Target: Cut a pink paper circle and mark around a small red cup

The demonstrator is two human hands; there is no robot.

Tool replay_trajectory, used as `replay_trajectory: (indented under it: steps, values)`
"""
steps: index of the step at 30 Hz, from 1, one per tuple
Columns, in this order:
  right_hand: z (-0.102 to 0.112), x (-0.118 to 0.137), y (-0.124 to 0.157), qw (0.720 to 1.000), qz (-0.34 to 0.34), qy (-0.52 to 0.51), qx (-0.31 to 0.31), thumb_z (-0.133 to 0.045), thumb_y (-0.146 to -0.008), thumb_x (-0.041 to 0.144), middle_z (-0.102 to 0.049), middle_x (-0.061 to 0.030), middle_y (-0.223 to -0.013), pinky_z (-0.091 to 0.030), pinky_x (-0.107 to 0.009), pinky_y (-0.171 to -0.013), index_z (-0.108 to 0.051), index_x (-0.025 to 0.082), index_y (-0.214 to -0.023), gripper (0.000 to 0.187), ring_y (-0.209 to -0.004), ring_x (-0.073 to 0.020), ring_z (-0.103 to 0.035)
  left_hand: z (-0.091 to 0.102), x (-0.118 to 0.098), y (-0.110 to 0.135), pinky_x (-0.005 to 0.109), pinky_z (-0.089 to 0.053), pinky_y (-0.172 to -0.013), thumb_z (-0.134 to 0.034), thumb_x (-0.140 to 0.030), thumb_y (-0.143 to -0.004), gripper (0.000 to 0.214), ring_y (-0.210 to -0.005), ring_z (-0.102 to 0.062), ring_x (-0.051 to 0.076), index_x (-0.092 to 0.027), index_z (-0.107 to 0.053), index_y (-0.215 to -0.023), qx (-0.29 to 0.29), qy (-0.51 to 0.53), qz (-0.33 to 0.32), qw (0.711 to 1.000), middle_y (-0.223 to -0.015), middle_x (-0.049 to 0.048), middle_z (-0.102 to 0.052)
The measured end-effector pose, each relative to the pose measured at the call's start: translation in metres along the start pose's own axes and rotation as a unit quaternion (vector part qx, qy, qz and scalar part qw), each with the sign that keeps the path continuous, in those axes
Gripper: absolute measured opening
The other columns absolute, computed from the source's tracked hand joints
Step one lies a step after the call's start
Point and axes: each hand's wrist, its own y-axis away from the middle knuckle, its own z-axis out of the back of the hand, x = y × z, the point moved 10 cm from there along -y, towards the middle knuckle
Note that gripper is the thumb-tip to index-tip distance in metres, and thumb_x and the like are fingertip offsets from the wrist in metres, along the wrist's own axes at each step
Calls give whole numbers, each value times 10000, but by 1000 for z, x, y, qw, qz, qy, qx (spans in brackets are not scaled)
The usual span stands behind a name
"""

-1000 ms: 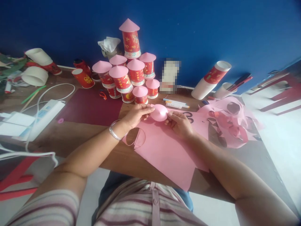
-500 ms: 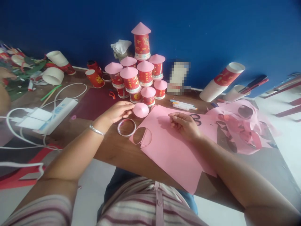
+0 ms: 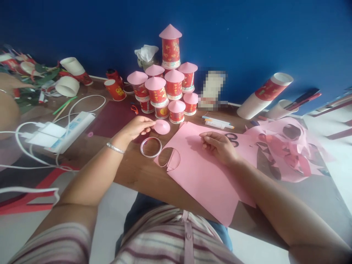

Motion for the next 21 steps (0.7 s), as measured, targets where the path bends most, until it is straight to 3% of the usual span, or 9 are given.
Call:
replay_trajectory:
  steps: [8,11,13,15,21]
  values:
    - [-1,1,2,1000,-1,16,5,-1004,-751,518,-729,-14,-780,-451,-246,-575,-836,211,-1006,433,-679,-127,-632,12,-5,7,196,-304,-443,-886,-248,-786,156,-529,-506,80,-136,-784,-748,-21,-70,-12,997,-712,73,-727]
    - [0,0,1,1000,-4,17,2,-1002,-750,512,-734,-18,-797,-448,-252,-573,-836,212,-1006,428,-682,-130,-632,16,-17,19,207,-337,-494,-872,-273,-794,123,-563,-535,102,-168,-807,-786,-40,-140,-51,988,-713,52,-740]
    - [0,0,1,1000,-7,19,1,-996,-755,506,-736,-23,-807,-438,-255,-564,-833,211,-1010,423,-685,-135,-633,10,-30,30,212,-428,-603,-874,-286,-801,112,-684,-636,140,-184,-829,-813,-46,-207,-95,973,-778,61,-786]
    - [0,-1,1,1000,-11,21,-1,-993,-755,510,-731,-24,-802,-412,-249,-542,-828,208,-1015,431,-682,-137,-629,-8,-41,44,233,-470,-695,-875,-299,-816,110,-754,-678,165,-198,-832,-827,-20,-239,-142,960,-819,57,-809]
    - [-1,2,3,998,11,59,-6,-947,-777,559,-726,-22,-822,-344,-243,-475,-824,205,-1014,444,-631,-132,-601,-78,-64,81,297,-427,-732,-837,-295,-873,78,-732,-626,171,-223,-808,-863,59,-321,-268,907,-827,38,-769]
